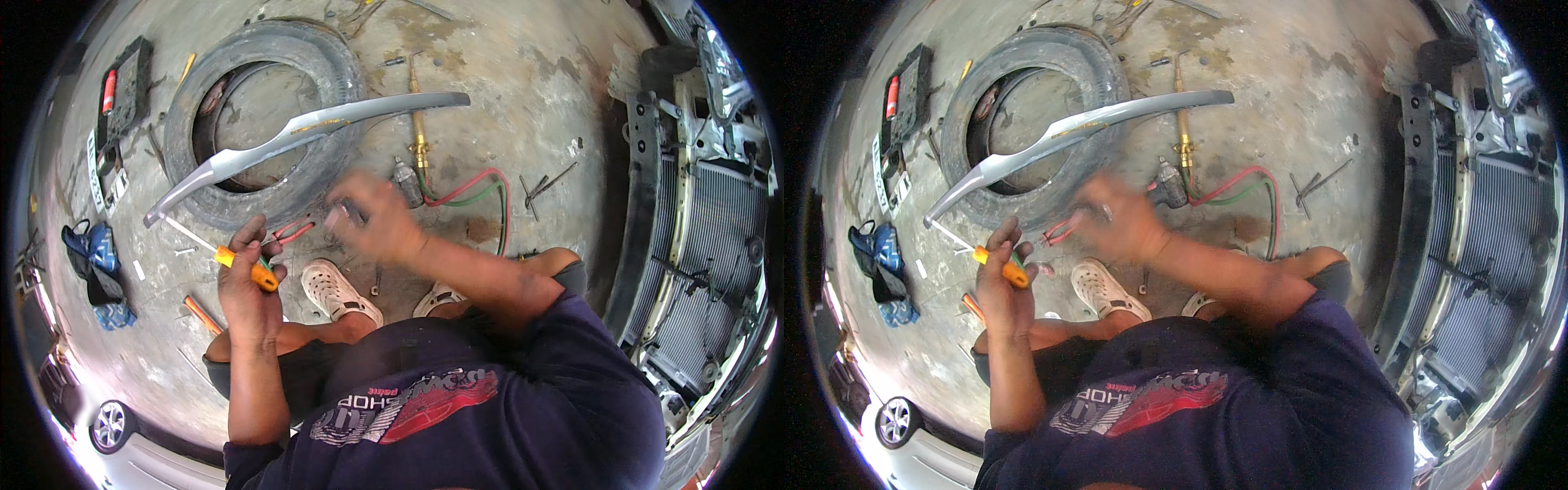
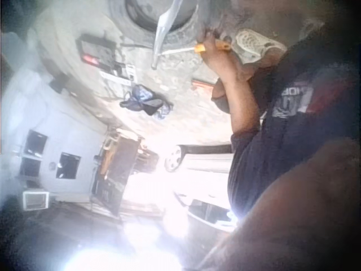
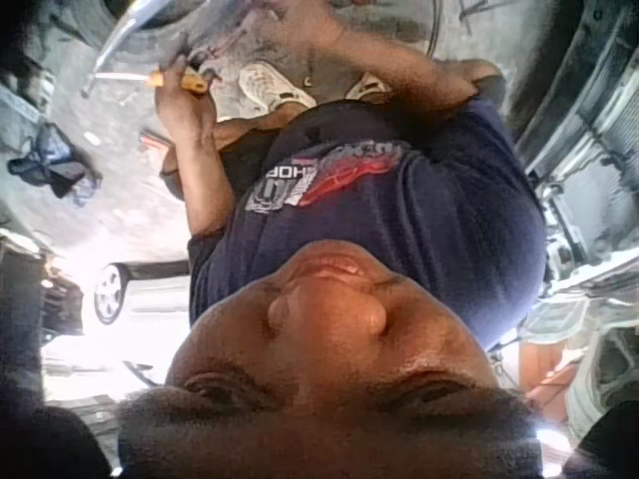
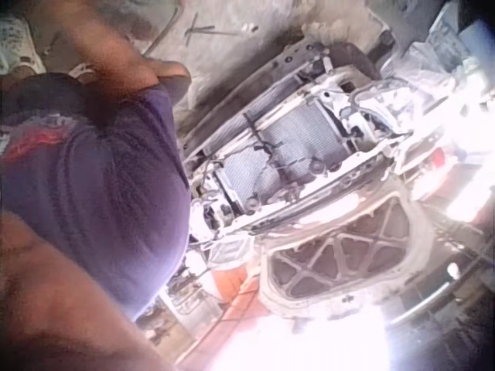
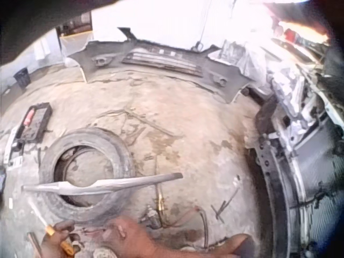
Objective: The person holds a curved plastic car trim piece, uses a screwdriver to pry at a small black clip on its underside, and then uses a torch to heat a section of the trim while it rests on a tire on the floor.
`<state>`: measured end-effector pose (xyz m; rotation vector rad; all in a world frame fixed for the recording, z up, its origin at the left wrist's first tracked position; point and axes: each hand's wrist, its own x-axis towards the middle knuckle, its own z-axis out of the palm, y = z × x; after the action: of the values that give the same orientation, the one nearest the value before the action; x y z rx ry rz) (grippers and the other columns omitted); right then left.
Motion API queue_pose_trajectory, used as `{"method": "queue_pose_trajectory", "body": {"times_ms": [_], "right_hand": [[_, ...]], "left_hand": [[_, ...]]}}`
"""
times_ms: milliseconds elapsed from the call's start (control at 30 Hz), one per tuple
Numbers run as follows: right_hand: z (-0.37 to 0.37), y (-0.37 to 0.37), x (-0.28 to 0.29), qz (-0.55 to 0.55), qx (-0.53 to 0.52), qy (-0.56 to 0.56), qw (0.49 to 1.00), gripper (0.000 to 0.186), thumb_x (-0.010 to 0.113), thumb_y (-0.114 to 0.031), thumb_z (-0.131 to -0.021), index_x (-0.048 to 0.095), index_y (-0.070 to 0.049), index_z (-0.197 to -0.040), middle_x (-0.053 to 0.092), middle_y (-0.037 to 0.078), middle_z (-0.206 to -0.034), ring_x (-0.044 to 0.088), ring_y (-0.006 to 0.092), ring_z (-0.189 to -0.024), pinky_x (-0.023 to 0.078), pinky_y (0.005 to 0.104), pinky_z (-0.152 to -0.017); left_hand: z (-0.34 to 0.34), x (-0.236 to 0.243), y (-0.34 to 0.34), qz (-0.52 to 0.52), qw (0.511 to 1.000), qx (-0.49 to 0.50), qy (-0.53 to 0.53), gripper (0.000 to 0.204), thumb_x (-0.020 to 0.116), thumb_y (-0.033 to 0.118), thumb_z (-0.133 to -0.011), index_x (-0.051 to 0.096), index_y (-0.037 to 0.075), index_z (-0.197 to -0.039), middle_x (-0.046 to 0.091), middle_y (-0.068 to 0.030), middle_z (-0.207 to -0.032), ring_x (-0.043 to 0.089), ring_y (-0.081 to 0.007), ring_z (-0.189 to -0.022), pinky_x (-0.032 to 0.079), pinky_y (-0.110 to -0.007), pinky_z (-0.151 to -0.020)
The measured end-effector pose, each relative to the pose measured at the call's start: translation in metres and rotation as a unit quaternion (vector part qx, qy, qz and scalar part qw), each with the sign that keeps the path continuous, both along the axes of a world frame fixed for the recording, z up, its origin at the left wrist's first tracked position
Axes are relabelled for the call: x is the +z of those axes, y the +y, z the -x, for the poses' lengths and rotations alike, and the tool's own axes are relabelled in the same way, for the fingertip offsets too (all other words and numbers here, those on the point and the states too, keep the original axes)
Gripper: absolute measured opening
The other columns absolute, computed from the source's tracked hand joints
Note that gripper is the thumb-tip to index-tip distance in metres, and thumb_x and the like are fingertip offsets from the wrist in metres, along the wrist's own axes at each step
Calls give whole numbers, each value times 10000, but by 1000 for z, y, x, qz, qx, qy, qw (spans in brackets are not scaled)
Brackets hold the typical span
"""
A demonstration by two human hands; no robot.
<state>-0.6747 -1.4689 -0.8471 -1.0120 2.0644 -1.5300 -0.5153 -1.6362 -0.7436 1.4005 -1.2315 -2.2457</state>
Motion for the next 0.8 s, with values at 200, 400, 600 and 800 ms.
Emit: {"method": "queue_pose_trajectory", "body": {"times_ms": [200,400,600,800], "right_hand": [[102,59,-228,-455,-233,-158,845,833,852,-379,-846,429,-10,-1462,641,310,-1356,647,454,-1258,528,492,-1056],[92,33,-257,-465,-257,-194,825,924,779,-299,-864,244,-22,-1564,670,305,-1336,668,470,-1222,525,494,-1062],[115,90,-285,-406,-279,-198,847,655,707,-170,-914,432,-107,-1506,713,249,-1230,714,402,-1130,583,471,-895],[137,174,-254,-210,-383,-344,831,583,638,-93,-944,459,-146,-1496,654,96,-1145,618,234,-848,545,446,-680]], "left_hand": [[5,13,6,-42,996,-58,-49,701,550,-48,-902,468,43,-1593,639,-115,-1259,633,-150,-855,491,-243,-661],[-34,-2,18,-110,981,-124,-105,784,588,-53,-838,393,48,-1591,658,-165,-1224,684,-207,-855,510,-266,-649],[-26,-15,30,-126,973,-144,-128,406,588,-47,-895,646,-8,-1295,708,-110,-1135,710,-194,-856,552,-304,-676],[6,-4,21,-109,979,-153,-76,367,673,91,-1000,645,79,-1366,720,-29,-1073,665,-133,-794,557,-297,-659]]}}
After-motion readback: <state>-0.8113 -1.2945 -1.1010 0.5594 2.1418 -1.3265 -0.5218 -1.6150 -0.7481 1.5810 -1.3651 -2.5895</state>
